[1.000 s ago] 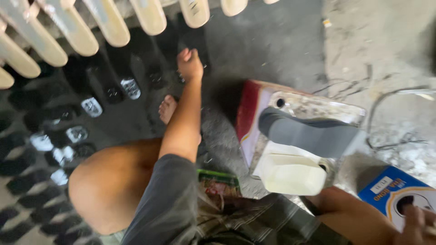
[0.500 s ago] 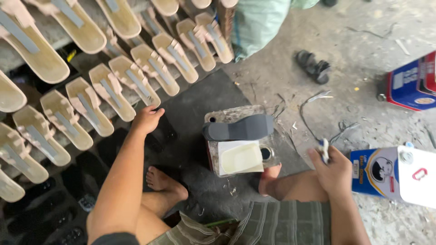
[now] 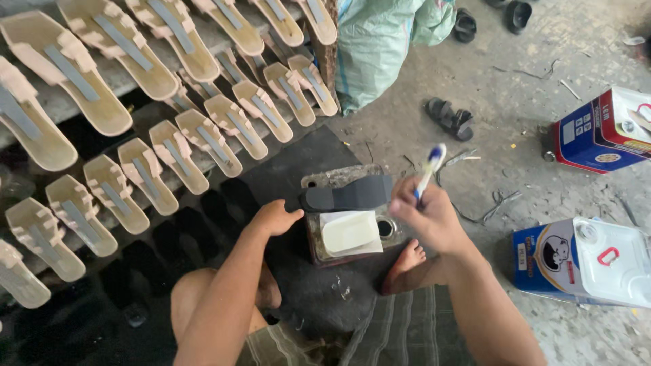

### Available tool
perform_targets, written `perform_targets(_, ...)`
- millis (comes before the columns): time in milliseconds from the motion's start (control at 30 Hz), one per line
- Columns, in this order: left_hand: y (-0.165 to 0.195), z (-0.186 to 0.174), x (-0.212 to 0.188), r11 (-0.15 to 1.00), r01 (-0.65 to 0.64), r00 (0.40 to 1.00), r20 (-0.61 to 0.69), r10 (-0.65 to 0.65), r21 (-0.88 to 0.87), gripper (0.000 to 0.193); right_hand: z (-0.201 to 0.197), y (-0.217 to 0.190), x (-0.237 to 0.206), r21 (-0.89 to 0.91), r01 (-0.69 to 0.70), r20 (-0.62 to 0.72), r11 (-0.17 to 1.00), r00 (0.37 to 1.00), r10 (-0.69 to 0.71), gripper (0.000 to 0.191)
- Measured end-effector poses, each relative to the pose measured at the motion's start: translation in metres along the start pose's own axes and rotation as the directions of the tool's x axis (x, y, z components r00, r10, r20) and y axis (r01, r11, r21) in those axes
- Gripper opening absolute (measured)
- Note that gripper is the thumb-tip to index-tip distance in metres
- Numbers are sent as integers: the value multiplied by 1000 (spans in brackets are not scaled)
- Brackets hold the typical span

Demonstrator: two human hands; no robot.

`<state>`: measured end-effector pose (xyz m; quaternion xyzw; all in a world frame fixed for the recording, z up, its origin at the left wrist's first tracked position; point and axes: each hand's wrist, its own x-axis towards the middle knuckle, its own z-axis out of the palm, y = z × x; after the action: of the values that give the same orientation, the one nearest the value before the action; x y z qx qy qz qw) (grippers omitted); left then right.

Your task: The person sits on the floor and uses a toothbrush to apply a white substance to the soles of black slipper insoles. They repeatedly dip the brush into a container and coat each insole before placing it on the floor.

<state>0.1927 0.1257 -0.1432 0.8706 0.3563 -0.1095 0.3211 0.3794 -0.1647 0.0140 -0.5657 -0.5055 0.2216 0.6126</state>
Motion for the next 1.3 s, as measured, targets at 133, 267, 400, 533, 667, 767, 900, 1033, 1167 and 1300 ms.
perform_targets(133,6,10,6,964,137,935,350,-51,-227,95,-33,61,37,-483,-624,-310,614,778,546,44)
perform_targets(267,22,24,0,913,176,899,438,3,-367,98,-43,115,36,-543,-749,-370,379,619,693,65)
perform_targets(400,25,37,6,883,251,903,425,-65,-397,95,-11,138,38,-508,-730,-435,457,675,596,64)
perform_targets(533,18,63,12,886,151,971,232,-50,-439,90,1,142,35,-405,-794,-565,453,607,559,69)
perform_targets(667,17,80,11,758,75,994,107,-7,-647,76,-2,136,34,-340,-846,-583,410,532,614,69)
perform_targets(767,21,76,10,775,151,988,123,-95,-613,70,-2,136,32,-330,-845,-564,420,534,630,70)
perform_targets(900,37,62,9,734,68,997,73,-25,-675,62,-9,142,24,-300,-841,-589,451,535,606,67)
perform_targets(1033,62,54,12,699,27,997,73,36,-715,60,-29,145,10,-289,-872,-628,395,484,609,68)
perform_targets(1167,85,65,10,729,11,994,85,66,-685,63,-45,143,-11,-243,-906,-659,348,417,626,69)
perform_targets(1300,97,76,11,731,52,986,152,72,-680,64,-59,143,-30,-291,-869,-670,401,484,562,63)
